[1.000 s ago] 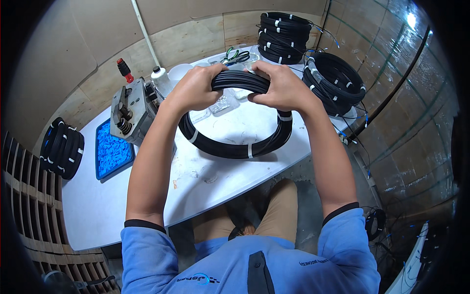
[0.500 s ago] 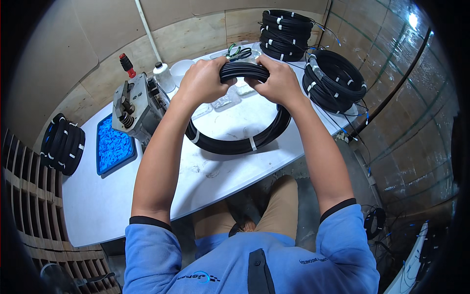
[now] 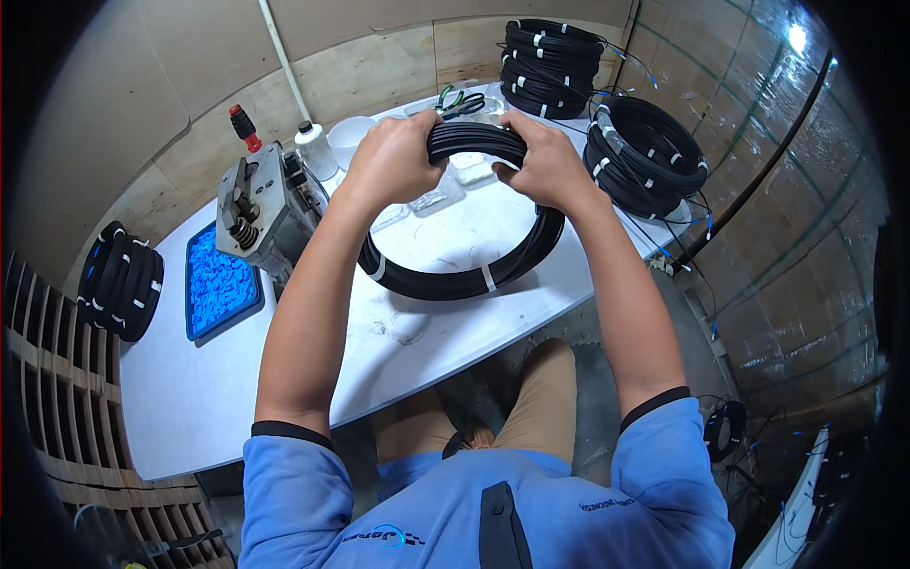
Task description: Manually applying adhesive tape to a coiled black cable at multiple intervals to secure its shape.
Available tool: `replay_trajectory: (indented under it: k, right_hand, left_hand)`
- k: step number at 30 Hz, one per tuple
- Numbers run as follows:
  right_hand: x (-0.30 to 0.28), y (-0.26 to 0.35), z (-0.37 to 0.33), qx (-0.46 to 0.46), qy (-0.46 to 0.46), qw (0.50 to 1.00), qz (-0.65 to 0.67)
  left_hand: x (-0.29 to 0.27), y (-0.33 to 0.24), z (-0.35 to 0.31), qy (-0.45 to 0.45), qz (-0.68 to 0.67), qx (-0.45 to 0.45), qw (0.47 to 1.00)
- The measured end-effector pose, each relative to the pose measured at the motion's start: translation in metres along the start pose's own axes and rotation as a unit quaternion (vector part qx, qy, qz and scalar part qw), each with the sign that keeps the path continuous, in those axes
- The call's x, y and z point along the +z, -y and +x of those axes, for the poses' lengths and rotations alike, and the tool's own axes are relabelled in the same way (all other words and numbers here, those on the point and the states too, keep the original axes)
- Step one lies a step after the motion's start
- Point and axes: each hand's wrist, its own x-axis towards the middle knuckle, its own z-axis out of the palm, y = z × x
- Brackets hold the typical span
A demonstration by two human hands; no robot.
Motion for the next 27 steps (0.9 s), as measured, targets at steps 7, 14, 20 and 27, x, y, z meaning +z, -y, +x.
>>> replay_trajectory:
  k: [7, 14, 20, 27]
  right_hand:
    - [-0.004, -0.007, -0.005, -0.106, -0.013, 0.992, 0.072]
    - [-0.023, -0.018, -0.009, 0.006, -0.03, 0.979, 0.202]
    - [-0.048, 0.023, -0.016, -0.026, -0.022, 0.989, 0.145]
    - [-0.063, 0.048, -0.012, -0.091, 0.042, 0.989, 0.113]
  left_hand:
    - [-0.013, 0.003, -0.005, 0.045, -0.017, 0.006, 0.999]
    - [-0.014, -0.008, -0.023, -0.003, -0.131, -0.007, 0.991]
    - [-0.017, -0.02, -0.032, -0.03, -0.23, -0.055, 0.971]
    - [-0.02, -0.036, -0.035, -0.02, -0.217, -0.051, 0.975]
